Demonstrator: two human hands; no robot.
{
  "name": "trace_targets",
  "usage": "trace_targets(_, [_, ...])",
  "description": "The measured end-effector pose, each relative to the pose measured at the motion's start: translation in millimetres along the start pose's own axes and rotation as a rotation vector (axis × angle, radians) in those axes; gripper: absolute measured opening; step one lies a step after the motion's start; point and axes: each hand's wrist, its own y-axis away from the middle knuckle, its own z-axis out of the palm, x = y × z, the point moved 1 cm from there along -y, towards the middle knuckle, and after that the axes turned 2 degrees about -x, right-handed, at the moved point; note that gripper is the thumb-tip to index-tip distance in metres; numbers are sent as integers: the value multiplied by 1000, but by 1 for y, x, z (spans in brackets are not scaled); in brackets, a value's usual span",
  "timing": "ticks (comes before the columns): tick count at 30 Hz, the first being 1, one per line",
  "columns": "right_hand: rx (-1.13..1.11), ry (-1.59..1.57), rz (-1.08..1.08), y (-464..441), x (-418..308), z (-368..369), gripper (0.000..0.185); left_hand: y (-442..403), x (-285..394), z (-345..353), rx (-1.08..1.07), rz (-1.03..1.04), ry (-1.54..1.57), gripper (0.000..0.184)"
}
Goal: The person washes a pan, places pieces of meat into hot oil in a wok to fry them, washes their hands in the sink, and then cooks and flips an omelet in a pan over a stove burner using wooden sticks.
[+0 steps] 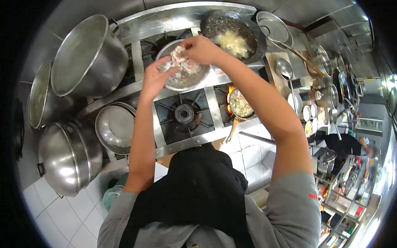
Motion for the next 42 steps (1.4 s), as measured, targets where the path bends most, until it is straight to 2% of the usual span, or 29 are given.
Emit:
trace_targets(3, [-53, -94, 11, 6, -10, 7, 27, -2, 15, 10, -9, 37, 24, 36])
trace_targets(5, [-8, 38, 36, 10, -21, 5, 27, -8, 11, 15, 21, 78, -26, 23])
trace_targets(6, [17, 105, 52, 10, -25, 3, 27, -10, 10, 15, 21, 52, -73, 22])
trace_targets(7, [97, 215, -39, 10, -22, -1, 26, -11, 10, 14, 20, 29, -117, 22])
trace_targets(10, [115, 215, -140, 16, -21, -9, 26, -18, 8, 19, 37, 2, -149, 25])
trace_targets(11, [100, 280, -69, 22, -23, -18, 24, -20, 7, 20, 61, -9, -148, 25])
trace_targets(14, [158, 53, -10, 17, -3, -33, 23, -30, -12, 19, 88, -7, -165, 27])
trace_targets(15, [76, -11, 59, 21, -12, -40, 23, -33, -13, 18, 86, 2, -174, 28])
trace_targets(19, [82, -291, -44, 23, -10, -74, 25, -34, -10, 21, 111, -110, -182, 30])
trace_targets(20, [108, -337, -97, 21, -4, -91, 21, -35, -14, 21, 126, -60, -165, 29])
trace_targets(22, [250, -257, -77, 15, 5, -124, 16, -39, -38, 21, 158, 41, -132, 27])
trace_targets(23, [298, -237, -80, 11, 11, -138, 20, -39, -51, 20, 151, 38, -69, 28])
trace_targets(26, [388, 94, -4, -37, 93, -168, 22, -30, -42, 19, 115, -69, -32, 29])
trace_targets(28, [433, 467, 138, -59, 125, -165, 24, -21, -35, 18, 126, -132, -45, 28])
trace_targets(30, [452, 696, 80, -91, 176, -161, 27, -13, -50, 15, 152, -172, -51, 26])
trace_targets(33, [562, 756, -14, -130, 246, -162, 26, 0, -36, 11, 189, -278, -155, 26])
trace_targets(36, [589, 768, 155, -143, 237, -169, 27, 9, -49, 6, 211, -162, -281, 27])
trace_targets(38, [568, 864, 191, -145, 209, -178, 29, 11, -40, 8, 229, -140, -273, 26])
trace_targets(40, [462, 634, 110, -116, 126, -169, 28, 11, -41, 4, 214, -158, -239, 26])
trace_targets(42, [218, 201, -158, -73, 56, -133, 28, 5, -41, 2, 181, -187, -214, 22])
